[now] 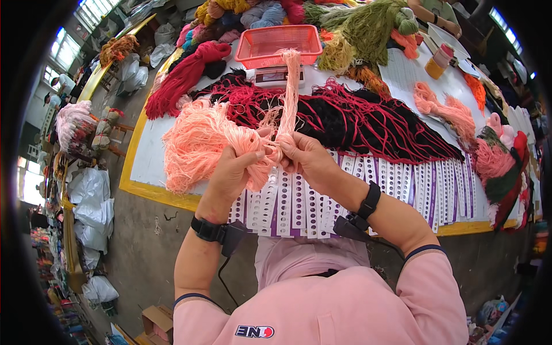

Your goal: The person separates pink yarn by hand, places a bundle into a pink tray on a scale, and then ties a strand through a hole in a paper card. They repeat this process, weighing the yarn and securing it to the cards.

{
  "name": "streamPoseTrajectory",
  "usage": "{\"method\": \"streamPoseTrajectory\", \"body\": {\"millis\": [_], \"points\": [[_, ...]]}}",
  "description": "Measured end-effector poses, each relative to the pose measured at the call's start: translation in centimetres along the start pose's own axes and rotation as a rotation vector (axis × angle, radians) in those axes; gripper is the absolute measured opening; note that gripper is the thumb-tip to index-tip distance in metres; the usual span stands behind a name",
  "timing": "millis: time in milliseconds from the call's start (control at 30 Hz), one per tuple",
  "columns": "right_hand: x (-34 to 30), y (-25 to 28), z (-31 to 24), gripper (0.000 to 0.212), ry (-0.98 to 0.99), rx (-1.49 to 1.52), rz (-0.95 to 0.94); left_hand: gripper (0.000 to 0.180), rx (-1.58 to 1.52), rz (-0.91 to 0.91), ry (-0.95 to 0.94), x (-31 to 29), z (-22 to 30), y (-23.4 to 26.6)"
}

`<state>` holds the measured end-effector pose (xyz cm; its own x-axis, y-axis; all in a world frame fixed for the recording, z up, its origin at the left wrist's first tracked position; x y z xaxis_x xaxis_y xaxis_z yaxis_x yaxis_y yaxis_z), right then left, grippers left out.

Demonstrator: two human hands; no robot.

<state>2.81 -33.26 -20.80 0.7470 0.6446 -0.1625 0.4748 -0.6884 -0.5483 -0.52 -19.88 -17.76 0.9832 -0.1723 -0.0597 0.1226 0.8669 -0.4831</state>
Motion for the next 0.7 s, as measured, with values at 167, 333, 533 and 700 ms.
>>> {"method": "streamPoseTrajectory", "body": {"millis": [167, 333, 533, 700], "points": [[-0.31, -0.62, -0.31, 0.017, -0.017, -0.116, 0.008, 0.056, -0.026, -0.008, 0.012, -0.36, 0.27, 0.20], [-0.41, -0.61, -0.57, 0.018, -0.003, -0.191, 0.025, 0.054, 0.012, -0.016, 0.021, -0.14, 0.15, 0.57], [-0.49, -0.82, -0.80, 0.019, 0.003, -0.225, 0.021, 0.054, 0.043, -0.012, 0.014, -0.38, 0.30, 0.76], [-0.56, -1.02, -0.83, 0.021, 0.005, -0.244, 0.025, 0.055, 0.043, -0.039, 0.030, -0.71, 0.78, 0.10]]}}
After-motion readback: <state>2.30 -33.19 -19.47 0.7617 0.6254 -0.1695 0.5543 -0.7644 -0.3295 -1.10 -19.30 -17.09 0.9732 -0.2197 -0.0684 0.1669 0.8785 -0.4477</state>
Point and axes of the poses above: each hand's wrist, its own x-axis towards the middle knuckle, its own y-axis out of the back of the hand, z = x × y, the point moved 7 cm from there along x, towards the middle knuckle, and after that the axes turned 4 degrees about -y, right-handed, at the moved point
